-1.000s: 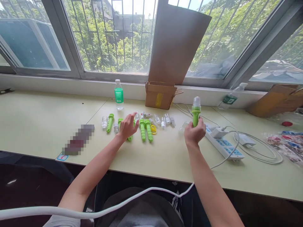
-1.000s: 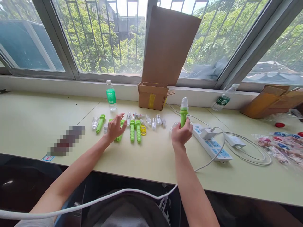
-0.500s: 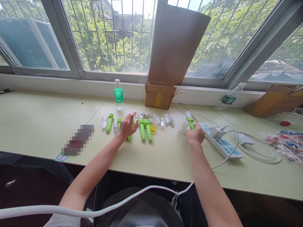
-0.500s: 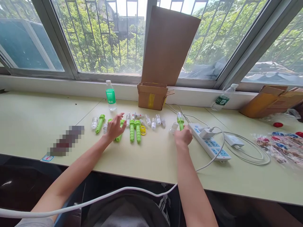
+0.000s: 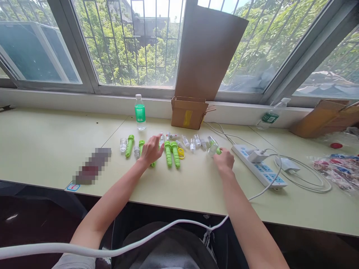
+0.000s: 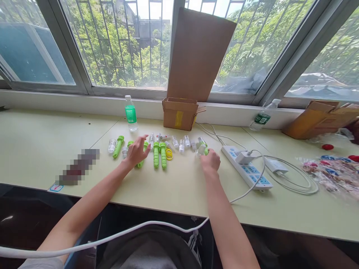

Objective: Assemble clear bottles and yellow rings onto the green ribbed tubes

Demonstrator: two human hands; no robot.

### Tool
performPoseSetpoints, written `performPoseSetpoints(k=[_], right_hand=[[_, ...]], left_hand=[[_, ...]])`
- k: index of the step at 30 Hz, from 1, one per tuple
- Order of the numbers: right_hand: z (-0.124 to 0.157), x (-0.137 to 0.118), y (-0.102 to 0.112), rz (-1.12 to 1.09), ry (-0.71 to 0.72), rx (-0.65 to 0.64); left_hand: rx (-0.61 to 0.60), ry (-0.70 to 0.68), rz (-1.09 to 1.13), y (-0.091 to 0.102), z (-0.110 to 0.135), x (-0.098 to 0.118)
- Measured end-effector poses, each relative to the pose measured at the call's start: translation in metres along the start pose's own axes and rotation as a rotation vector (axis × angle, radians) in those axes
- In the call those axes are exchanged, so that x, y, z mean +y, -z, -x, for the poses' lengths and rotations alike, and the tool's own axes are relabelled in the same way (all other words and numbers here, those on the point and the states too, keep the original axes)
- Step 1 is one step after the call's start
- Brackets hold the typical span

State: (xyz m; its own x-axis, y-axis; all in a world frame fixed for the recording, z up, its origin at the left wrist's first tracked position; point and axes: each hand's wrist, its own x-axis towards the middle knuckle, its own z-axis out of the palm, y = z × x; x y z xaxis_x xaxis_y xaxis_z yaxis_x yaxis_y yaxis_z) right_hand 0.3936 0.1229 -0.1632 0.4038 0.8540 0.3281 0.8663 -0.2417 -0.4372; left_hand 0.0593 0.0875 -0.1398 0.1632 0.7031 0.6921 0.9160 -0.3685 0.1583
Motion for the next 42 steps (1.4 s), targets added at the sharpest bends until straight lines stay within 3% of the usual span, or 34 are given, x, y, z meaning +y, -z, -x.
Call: performPoseSetpoints(k=[19, 28, 42], right_hand=[[0.017, -0.026, -0.005, 0.182, 0.060, -0.083], [0.027, -0.042, -0.008, 0.167, 0.082, -0.121], [0.030, -0.044, -0.012, 0.167, 0.165, -0.106]], left_hand=[[-0.031, -0.006, 0.005, -0.003, 0.001, 0.002], [-0.035, -0.008, -0.005, -0.003, 0.001, 0.003], [-0.061, -0.007, -0.024, -0.004, 0.001, 0.002]])
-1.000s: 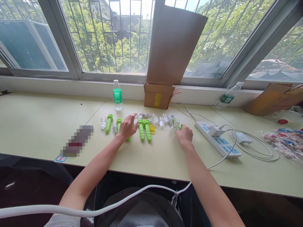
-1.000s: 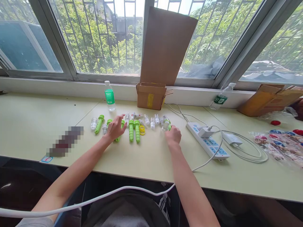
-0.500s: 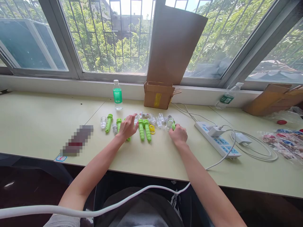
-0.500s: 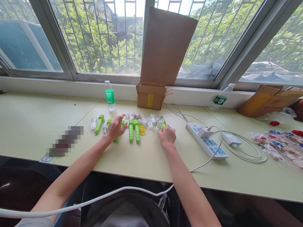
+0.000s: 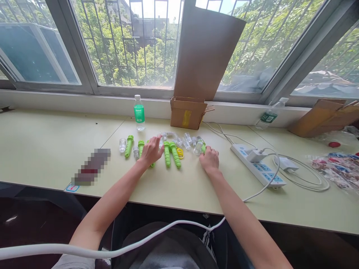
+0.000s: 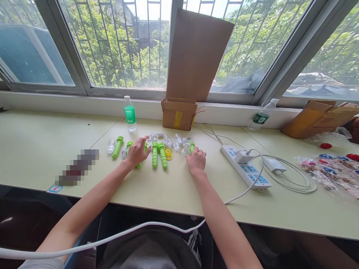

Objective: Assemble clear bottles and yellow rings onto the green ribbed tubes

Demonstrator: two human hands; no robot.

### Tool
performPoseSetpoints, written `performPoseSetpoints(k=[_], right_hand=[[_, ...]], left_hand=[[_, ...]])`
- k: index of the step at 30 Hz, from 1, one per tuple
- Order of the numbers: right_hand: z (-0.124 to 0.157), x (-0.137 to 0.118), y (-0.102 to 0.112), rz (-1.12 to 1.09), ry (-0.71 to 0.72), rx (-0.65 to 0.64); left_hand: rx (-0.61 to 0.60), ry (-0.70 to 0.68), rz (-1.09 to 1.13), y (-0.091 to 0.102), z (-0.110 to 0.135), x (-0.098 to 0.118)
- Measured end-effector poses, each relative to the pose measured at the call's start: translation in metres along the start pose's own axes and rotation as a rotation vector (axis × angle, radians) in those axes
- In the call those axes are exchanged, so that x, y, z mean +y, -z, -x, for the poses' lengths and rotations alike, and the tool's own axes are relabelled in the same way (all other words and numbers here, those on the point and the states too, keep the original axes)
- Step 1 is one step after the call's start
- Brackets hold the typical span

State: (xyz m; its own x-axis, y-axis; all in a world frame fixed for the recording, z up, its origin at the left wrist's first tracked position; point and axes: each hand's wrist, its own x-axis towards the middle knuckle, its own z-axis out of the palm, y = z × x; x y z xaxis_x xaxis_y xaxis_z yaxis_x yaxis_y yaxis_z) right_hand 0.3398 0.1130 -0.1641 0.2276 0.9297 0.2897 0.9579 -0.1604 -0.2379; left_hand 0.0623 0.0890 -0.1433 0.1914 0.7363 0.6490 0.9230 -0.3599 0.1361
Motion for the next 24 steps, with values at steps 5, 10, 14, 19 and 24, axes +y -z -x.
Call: performPoseSetpoints(k=[5, 10, 14, 19, 24], right_hand=[[-0.003, 0.006, 0.001, 0.036, -0.068, 0.005], [-0.005, 0.013, 0.003, 0.054, -0.111, 0.011], [-0.006, 0.016, 0.003, 0.066, -0.123, -0.001], [-0.007, 0.016, 0.002, 0.068, -0.136, -0.026], [-0.007, 0.015, 0.003, 0.058, -0.140, -0.027]], left_hand=[[-0.028, -0.003, -0.009, -0.001, 0.000, -0.001], [-0.039, -0.008, -0.013, -0.002, 0.000, -0.002], [-0.056, -0.011, -0.023, -0.002, 0.000, -0.002], [-0.111, -0.014, -0.041, -0.005, 0.001, -0.004], [-0.160, -0.009, -0.060, -0.009, 0.003, -0.007]])
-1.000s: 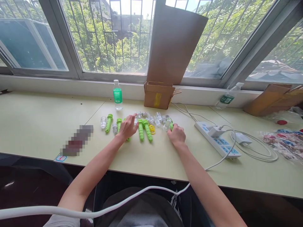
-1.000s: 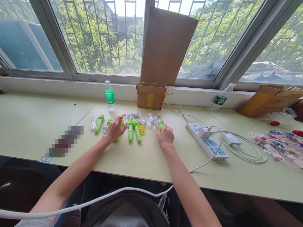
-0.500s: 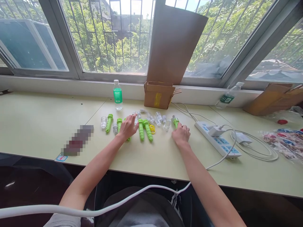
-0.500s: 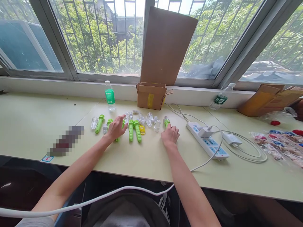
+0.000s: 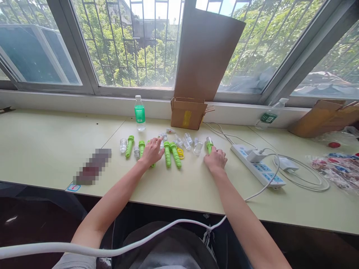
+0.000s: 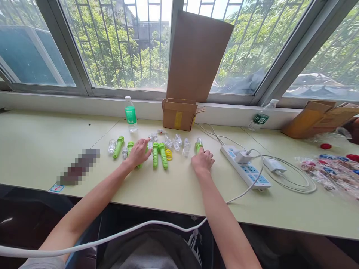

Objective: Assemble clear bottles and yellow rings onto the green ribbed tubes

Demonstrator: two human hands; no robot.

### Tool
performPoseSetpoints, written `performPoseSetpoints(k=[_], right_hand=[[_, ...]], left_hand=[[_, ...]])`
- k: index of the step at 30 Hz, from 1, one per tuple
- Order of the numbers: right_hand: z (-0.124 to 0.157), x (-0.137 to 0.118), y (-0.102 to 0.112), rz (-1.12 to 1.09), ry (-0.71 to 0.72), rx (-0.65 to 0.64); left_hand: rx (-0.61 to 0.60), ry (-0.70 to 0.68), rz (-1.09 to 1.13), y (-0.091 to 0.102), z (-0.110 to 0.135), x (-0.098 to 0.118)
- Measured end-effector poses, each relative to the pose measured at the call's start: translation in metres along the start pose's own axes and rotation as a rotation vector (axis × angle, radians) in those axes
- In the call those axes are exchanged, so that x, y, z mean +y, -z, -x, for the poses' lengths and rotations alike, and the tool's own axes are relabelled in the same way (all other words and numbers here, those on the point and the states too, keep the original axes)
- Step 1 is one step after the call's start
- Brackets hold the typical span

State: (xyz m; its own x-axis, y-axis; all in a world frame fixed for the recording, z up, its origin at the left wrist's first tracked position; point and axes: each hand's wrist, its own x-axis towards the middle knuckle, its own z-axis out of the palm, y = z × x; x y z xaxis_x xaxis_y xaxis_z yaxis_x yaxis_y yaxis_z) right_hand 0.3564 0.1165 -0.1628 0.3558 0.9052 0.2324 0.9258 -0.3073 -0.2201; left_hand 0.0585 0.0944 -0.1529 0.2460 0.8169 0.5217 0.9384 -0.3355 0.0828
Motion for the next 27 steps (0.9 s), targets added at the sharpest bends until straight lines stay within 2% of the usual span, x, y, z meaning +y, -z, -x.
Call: performPoseSetpoints(k=[17, 27], right_hand=[[0.0002, -0.0016, 0.0005, -0.063, -0.005, 0.062], [-0.0012, -0.0005, -0.0029, -0.087, 0.032, 0.141]], left_hand=[[-0.008, 0.036, -0.043, -0.0016, 0.0013, -0.0020], [-0.012, 0.046, -0.045, 0.0009, 0.0009, -0.0006]])
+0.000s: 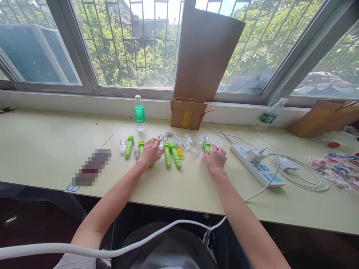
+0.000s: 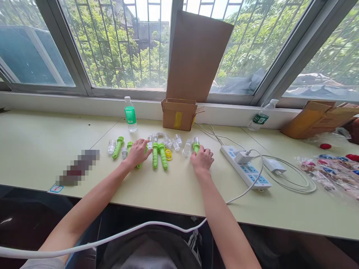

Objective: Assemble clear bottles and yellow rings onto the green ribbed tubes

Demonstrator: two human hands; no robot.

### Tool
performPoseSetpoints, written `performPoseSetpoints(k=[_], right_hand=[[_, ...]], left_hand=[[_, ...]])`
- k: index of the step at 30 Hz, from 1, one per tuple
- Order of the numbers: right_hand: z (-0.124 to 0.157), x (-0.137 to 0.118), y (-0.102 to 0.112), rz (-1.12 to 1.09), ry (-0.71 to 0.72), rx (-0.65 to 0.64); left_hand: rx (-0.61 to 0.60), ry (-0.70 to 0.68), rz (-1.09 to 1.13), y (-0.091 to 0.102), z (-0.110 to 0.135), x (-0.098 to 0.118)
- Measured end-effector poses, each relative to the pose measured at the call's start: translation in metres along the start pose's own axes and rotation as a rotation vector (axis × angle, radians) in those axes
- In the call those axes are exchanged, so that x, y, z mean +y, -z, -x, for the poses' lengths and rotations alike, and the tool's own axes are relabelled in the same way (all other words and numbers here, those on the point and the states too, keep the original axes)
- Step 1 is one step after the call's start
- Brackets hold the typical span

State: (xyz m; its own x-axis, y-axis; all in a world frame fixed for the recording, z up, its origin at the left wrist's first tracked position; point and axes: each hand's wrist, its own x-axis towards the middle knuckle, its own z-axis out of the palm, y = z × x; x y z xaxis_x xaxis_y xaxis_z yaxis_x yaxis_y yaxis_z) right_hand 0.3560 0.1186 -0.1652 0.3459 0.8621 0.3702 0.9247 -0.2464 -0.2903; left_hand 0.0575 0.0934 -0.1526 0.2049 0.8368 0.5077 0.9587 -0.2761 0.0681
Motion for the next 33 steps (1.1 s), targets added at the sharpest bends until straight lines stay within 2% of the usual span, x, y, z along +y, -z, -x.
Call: performPoseSetpoints(k=[10, 15, 22, 28, 33], right_hand=[[0.000, -0.002, -0.001, -0.053, 0.071, 0.077], [0.002, -0.002, -0.002, -0.075, 0.146, 0.069], [0.003, -0.005, 0.001, -0.108, 0.146, 0.059], [0.007, -0.010, 0.010, -0.213, 0.214, 0.209], [0.012, -0.015, 0.013, -0.234, 0.269, 0.214]], left_hand=[[-0.015, 0.006, 0.008, 0.001, 0.000, 0.000], [-0.013, 0.008, 0.011, 0.002, 0.000, 0.000], [-0.017, 0.014, 0.015, 0.003, 0.000, 0.001], [-0.019, 0.010, 0.015, 0.003, -0.001, 0.001], [-0.017, 0.008, 0.021, 0.003, 0.000, 0.001]])
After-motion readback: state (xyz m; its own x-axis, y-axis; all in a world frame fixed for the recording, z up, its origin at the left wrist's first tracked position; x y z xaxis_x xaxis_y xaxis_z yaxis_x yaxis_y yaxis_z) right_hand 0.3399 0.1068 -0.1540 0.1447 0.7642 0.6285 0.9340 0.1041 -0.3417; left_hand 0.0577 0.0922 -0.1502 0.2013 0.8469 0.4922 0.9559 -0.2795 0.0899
